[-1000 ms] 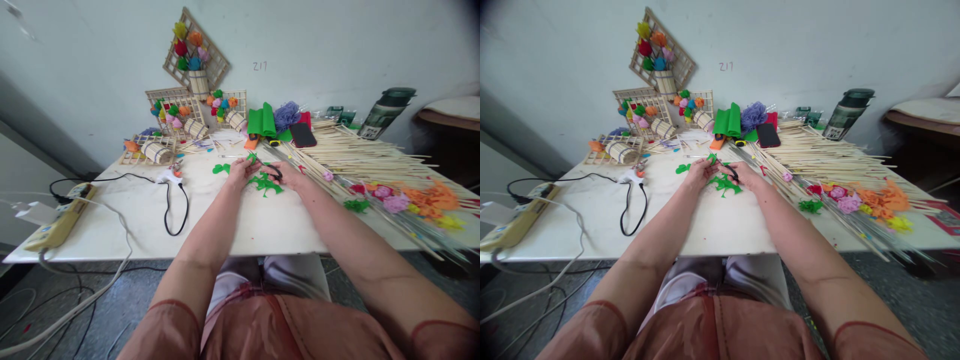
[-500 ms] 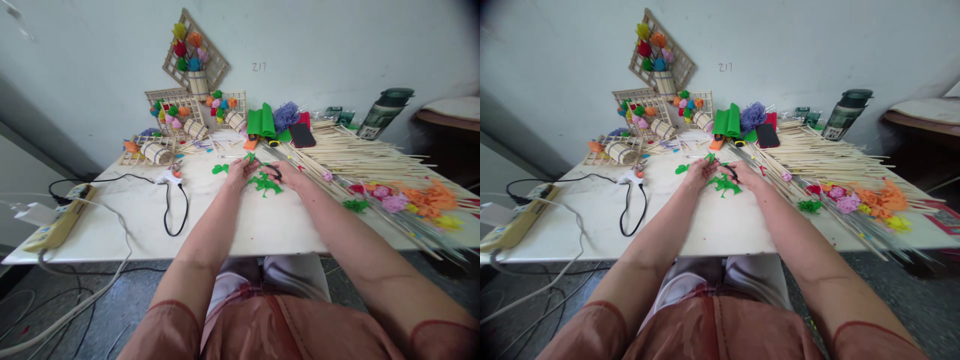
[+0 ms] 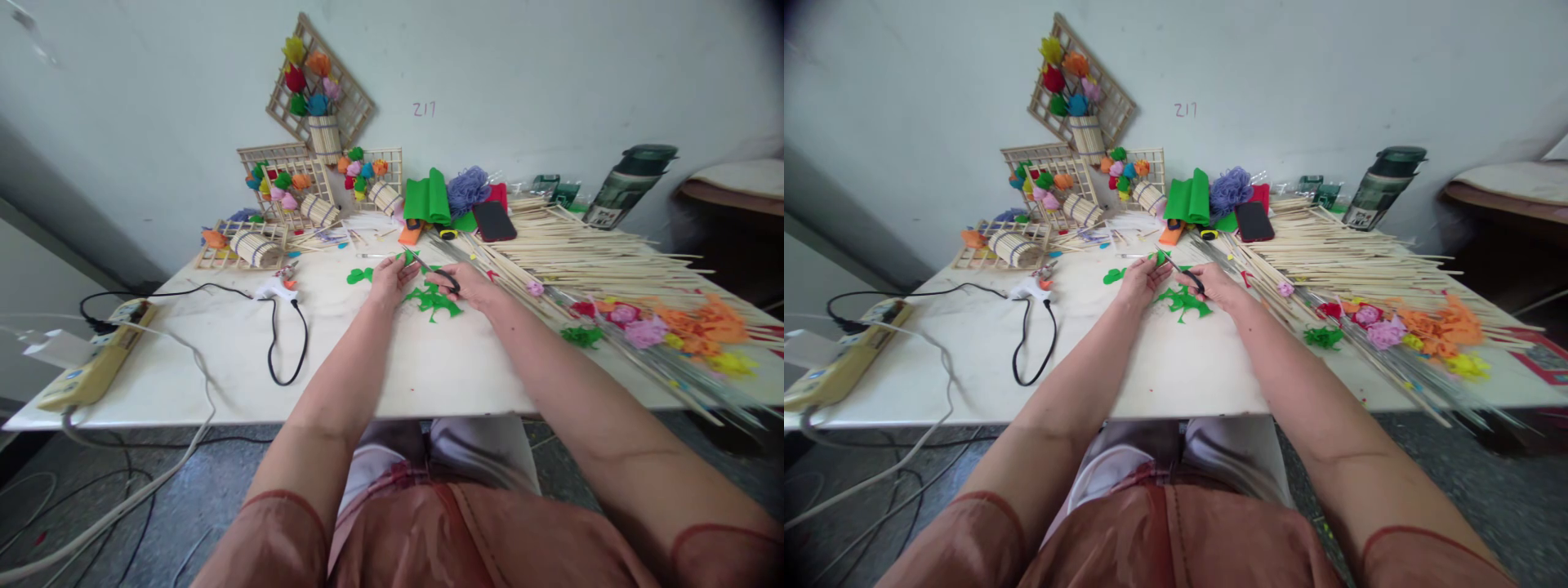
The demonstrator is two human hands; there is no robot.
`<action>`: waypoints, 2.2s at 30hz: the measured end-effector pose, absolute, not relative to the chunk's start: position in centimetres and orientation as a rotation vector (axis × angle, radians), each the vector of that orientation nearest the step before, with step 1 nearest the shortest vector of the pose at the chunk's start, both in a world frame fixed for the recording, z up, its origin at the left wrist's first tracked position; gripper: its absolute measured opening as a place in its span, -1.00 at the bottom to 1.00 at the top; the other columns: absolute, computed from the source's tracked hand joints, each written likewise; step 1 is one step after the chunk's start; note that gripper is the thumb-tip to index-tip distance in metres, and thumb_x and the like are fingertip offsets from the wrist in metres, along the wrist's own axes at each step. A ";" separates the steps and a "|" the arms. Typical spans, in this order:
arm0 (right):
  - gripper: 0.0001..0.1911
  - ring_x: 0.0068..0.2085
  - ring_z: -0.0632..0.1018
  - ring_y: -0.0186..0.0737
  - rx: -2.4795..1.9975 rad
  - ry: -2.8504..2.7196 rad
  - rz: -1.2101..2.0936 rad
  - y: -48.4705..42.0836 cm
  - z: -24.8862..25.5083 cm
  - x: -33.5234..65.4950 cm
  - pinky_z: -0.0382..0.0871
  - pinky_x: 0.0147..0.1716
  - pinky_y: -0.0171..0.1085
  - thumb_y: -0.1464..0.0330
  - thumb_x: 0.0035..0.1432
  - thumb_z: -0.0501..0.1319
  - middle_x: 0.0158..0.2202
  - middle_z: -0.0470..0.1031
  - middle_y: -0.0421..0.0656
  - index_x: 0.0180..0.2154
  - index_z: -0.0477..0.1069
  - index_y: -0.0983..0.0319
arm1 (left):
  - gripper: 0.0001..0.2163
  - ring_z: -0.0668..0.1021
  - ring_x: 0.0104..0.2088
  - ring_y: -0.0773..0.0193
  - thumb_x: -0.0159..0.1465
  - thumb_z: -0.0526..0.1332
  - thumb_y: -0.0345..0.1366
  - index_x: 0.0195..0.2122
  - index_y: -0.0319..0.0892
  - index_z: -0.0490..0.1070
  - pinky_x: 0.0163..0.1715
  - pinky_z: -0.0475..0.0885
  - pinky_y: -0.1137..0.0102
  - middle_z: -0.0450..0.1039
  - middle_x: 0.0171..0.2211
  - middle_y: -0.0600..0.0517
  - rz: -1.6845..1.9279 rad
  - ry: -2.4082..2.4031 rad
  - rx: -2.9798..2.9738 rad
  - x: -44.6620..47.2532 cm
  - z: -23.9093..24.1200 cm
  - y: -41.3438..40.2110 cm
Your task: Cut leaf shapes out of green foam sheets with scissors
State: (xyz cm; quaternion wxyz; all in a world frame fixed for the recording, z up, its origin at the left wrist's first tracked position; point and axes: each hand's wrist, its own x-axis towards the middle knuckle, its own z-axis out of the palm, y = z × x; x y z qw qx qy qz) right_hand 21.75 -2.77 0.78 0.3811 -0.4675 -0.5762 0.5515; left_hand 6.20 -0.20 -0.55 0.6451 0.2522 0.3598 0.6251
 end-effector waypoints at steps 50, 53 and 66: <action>-0.71 -0.76 0.17 -0.52 -1.151 -1.435 1.441 -1.4 -0.6 22.3 -0.06 -0.84 -0.45 0.24 0.00 0.42 -0.71 0.24 -0.31 -0.45 0.42 0.30 | -0.81 0.64 -0.41 0.28 0.17 0.23 -0.53 -0.54 -0.24 0.28 -0.15 0.53 0.33 0.51 -0.53 0.02 1.368 0.813 0.637 6.2 -0.1 -0.8; -0.67 -0.77 0.17 -0.52 -1.163 -1.437 1.432 -1.7 -0.3 22.1 -0.06 -0.84 -0.44 0.18 0.00 0.41 -0.72 0.23 -0.31 -0.48 0.40 0.28 | -0.80 0.64 -0.40 0.29 0.20 0.21 -0.52 -0.54 -0.24 0.27 -0.13 0.53 0.32 0.52 -0.52 0.01 1.375 0.806 0.646 6.2 -0.2 -0.8; -0.61 -0.75 0.17 -0.51 -1.189 -1.433 1.451 -3.0 0.9 21.6 -0.04 -0.84 -0.46 0.15 -0.02 0.42 -0.73 0.24 -0.31 -0.53 0.34 0.28 | -0.86 0.65 -0.23 0.21 0.18 0.24 -0.48 -0.48 -0.23 0.30 -0.03 0.48 0.25 0.50 -0.50 0.03 1.413 0.844 0.594 6.2 0.1 -0.9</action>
